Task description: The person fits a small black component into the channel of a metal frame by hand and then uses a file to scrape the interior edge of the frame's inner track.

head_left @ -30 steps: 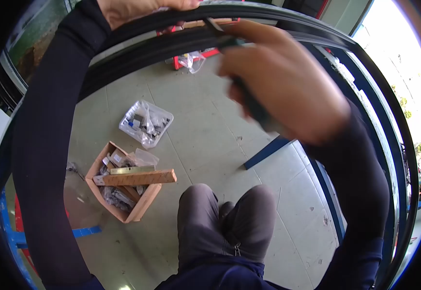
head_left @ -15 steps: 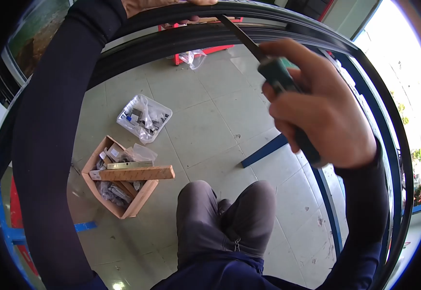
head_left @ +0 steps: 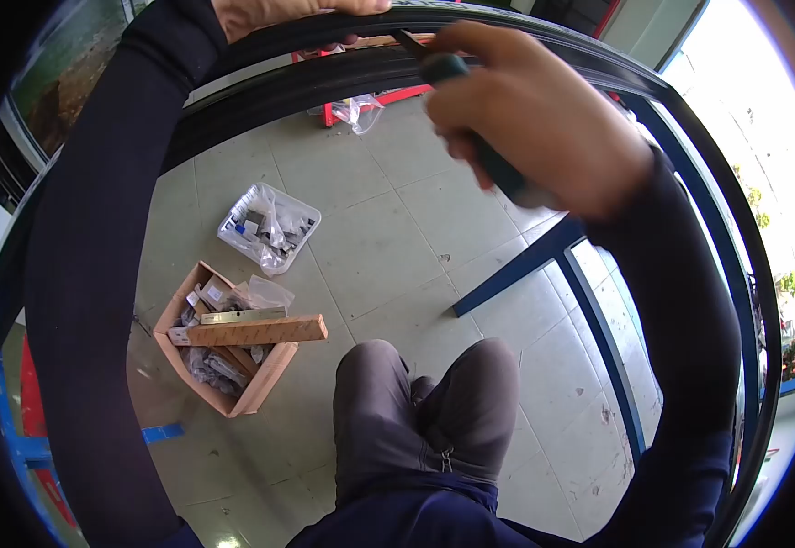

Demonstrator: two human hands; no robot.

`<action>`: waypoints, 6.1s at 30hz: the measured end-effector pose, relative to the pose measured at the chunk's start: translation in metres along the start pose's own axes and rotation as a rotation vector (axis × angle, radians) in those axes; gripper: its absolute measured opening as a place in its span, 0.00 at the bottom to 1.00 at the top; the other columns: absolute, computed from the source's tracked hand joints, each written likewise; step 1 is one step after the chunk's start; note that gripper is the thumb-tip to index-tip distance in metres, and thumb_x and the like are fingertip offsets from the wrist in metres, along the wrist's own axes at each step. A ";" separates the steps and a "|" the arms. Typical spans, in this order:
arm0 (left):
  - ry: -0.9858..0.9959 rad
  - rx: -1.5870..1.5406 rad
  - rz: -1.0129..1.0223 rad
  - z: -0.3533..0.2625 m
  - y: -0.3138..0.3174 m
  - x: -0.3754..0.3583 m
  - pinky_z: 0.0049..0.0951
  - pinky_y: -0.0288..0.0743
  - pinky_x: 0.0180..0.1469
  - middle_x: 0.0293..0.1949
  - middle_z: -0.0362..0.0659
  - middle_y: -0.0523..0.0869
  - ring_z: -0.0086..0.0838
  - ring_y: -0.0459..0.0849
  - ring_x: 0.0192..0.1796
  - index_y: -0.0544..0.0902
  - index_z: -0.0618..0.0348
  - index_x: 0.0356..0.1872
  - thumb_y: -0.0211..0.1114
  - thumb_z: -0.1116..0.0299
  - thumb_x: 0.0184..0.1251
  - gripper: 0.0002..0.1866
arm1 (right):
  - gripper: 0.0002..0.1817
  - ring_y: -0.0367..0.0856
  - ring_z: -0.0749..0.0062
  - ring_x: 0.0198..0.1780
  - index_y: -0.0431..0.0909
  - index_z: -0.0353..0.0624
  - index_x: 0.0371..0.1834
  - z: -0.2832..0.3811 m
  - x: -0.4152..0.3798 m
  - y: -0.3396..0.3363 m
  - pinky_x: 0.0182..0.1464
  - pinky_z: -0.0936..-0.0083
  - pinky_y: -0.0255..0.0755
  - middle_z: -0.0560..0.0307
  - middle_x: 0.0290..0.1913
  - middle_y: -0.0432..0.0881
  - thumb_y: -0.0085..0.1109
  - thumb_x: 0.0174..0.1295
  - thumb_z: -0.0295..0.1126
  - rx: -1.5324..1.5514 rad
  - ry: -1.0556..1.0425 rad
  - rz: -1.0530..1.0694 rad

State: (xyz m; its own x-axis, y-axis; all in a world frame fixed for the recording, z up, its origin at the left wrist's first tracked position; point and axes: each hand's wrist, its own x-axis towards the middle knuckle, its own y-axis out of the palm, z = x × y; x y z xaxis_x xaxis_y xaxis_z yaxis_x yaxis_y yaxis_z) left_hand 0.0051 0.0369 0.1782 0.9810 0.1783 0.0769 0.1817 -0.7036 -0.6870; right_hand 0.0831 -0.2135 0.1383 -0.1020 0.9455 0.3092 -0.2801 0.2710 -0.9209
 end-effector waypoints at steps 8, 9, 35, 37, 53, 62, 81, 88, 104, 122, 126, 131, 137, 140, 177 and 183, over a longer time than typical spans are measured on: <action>0.023 0.056 0.005 -0.005 -0.005 -0.001 0.21 0.71 0.41 0.33 0.33 0.86 0.17 0.78 0.36 0.89 0.63 0.39 0.69 0.58 0.74 0.16 | 0.15 0.84 0.80 0.31 0.78 0.33 0.56 0.017 -0.009 -0.010 0.35 0.82 0.81 0.52 0.42 0.82 0.57 0.68 0.26 -0.022 0.195 0.128; 0.021 0.057 0.001 0.001 -0.001 0.001 0.21 0.71 0.42 0.33 0.33 0.86 0.17 0.79 0.36 0.89 0.63 0.39 0.69 0.58 0.74 0.16 | 0.13 0.84 0.80 0.31 0.79 0.32 0.53 0.024 -0.010 -0.012 0.35 0.82 0.82 0.52 0.42 0.81 0.57 0.68 0.26 0.107 0.307 0.127; -0.022 0.027 -0.033 0.014 -0.004 -0.001 0.22 0.72 0.43 0.35 0.34 0.87 0.17 0.79 0.39 0.89 0.65 0.42 0.69 0.59 0.74 0.16 | 0.21 0.81 0.75 0.23 0.76 0.32 0.56 0.045 -0.029 -0.012 0.26 0.82 0.77 0.51 0.32 0.80 0.63 0.58 0.25 0.458 0.469 -0.098; 0.005 0.020 0.003 -0.001 0.002 0.001 0.22 0.72 0.43 0.35 0.34 0.87 0.18 0.79 0.38 0.89 0.65 0.42 0.69 0.59 0.74 0.16 | 0.21 0.81 0.76 0.23 0.76 0.32 0.56 0.022 -0.001 -0.003 0.27 0.81 0.78 0.52 0.29 0.79 0.64 0.58 0.26 0.517 0.418 -0.092; -0.067 -0.067 0.027 0.008 -0.001 0.004 0.21 0.72 0.40 0.34 0.32 0.86 0.16 0.78 0.36 0.88 0.63 0.40 0.67 0.60 0.76 0.14 | 0.14 0.80 0.78 0.24 0.80 0.29 0.49 0.030 -0.023 -0.017 0.29 0.80 0.78 0.50 0.44 0.79 0.60 0.60 0.24 0.355 0.477 0.012; 0.023 0.016 -0.001 -0.001 0.000 0.001 0.21 0.73 0.44 0.36 0.34 0.87 0.17 0.79 0.38 0.89 0.64 0.42 0.69 0.59 0.74 0.15 | 0.21 0.80 0.77 0.23 0.78 0.30 0.57 0.007 -0.004 -0.011 0.30 0.79 0.80 0.49 0.38 0.81 0.62 0.59 0.26 0.085 0.153 0.010; 0.037 0.007 0.007 0.009 0.001 0.010 0.20 0.69 0.39 0.32 0.32 0.83 0.17 0.75 0.36 0.85 0.60 0.38 0.70 0.59 0.73 0.13 | 0.08 0.81 0.76 0.24 0.82 0.34 0.44 0.031 -0.008 -0.012 0.31 0.79 0.80 0.52 0.40 0.81 0.60 0.63 0.23 0.279 0.468 -0.060; 0.036 0.061 -0.044 0.004 0.003 0.004 0.21 0.70 0.40 0.33 0.33 0.83 0.17 0.76 0.36 0.85 0.61 0.40 0.69 0.59 0.73 0.13 | 0.03 0.82 0.76 0.26 0.82 0.33 0.33 0.027 -0.003 -0.007 0.34 0.80 0.83 0.51 0.46 0.78 0.63 0.63 0.23 0.135 0.440 0.014; 0.157 0.039 0.115 0.017 -0.007 0.009 0.14 0.77 0.41 0.36 0.30 0.84 0.10 0.82 0.36 0.83 0.55 0.43 0.64 0.55 0.78 0.14 | 0.23 0.80 0.79 0.22 0.73 0.30 0.59 0.013 -0.003 0.002 0.24 0.80 0.75 0.55 0.30 0.78 0.60 0.61 0.27 0.350 0.281 -0.102; -0.150 -0.133 0.120 0.001 0.000 -0.004 0.14 0.79 0.34 0.33 0.37 0.84 0.13 0.82 0.31 0.82 0.60 0.45 0.61 0.47 0.78 0.22 | 0.30 0.75 0.77 0.26 0.63 0.43 0.74 0.068 -0.245 0.145 0.30 0.79 0.68 0.49 0.32 0.82 0.60 0.75 0.41 1.528 0.668 -0.654; -0.352 0.017 0.160 -0.009 -0.009 -0.004 0.13 0.78 0.26 0.26 0.34 0.83 0.13 0.81 0.26 0.83 0.59 0.42 0.58 0.41 0.78 0.27 | 0.32 0.77 0.76 0.28 0.72 0.30 0.62 0.060 -0.213 0.130 0.37 0.74 0.68 0.55 0.27 0.80 0.51 0.74 0.53 1.503 0.709 -0.375; -0.411 -0.165 0.238 0.001 -0.017 0.001 0.16 0.74 0.28 0.32 0.39 0.82 0.18 0.80 0.29 0.77 0.60 0.46 0.53 0.40 0.80 0.28 | 0.28 0.74 0.80 0.24 0.70 0.32 0.65 0.030 -0.165 0.117 0.30 0.79 0.66 0.57 0.26 0.79 0.44 0.81 0.50 1.605 0.572 -0.230; -0.553 -0.067 0.318 -0.018 -0.015 0.004 0.20 0.78 0.33 0.36 0.44 0.85 0.22 0.87 0.33 0.78 0.63 0.47 0.50 0.33 0.77 0.36 | 0.23 0.73 0.78 0.22 0.70 0.33 0.62 0.031 -0.125 0.078 0.27 0.77 0.66 0.60 0.23 0.76 0.43 0.82 0.45 1.925 0.627 -0.169; -0.569 -0.087 0.322 -0.017 -0.009 0.002 0.19 0.77 0.32 0.36 0.43 0.82 0.22 0.84 0.30 0.74 0.65 0.57 0.49 0.31 0.75 0.39 | 0.16 0.77 0.67 0.23 0.71 0.34 0.55 0.029 -0.112 0.051 0.30 0.70 0.71 0.56 0.23 0.77 0.47 0.82 0.39 1.992 0.680 -0.076; -0.490 0.083 0.292 -0.015 -0.002 0.002 0.20 0.65 0.29 0.30 0.40 0.79 0.17 0.70 0.25 0.74 0.72 0.57 0.45 0.35 0.80 0.39 | 0.24 0.84 0.38 0.29 0.65 0.26 0.56 0.012 -0.015 0.013 0.32 0.53 0.75 0.36 0.19 0.75 0.60 0.57 0.24 1.461 0.848 -0.191; -0.478 0.074 0.316 -0.014 -0.004 0.008 0.20 0.65 0.29 0.30 0.40 0.79 0.17 0.71 0.26 0.74 0.72 0.57 0.47 0.36 0.79 0.39 | 0.30 0.82 0.32 0.34 0.61 0.23 0.63 0.010 -0.014 0.013 0.38 0.47 0.72 0.29 0.27 0.77 0.58 0.58 0.23 1.518 0.806 -0.140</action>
State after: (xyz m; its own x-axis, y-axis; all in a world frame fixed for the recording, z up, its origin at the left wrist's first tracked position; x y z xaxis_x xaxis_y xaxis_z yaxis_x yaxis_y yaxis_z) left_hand 0.0131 0.0313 0.1922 0.8439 0.2703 -0.4634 -0.1371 -0.7264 -0.6735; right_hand 0.0713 -0.2254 0.1247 0.3338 0.9051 -0.2634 -0.8728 0.4024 0.2764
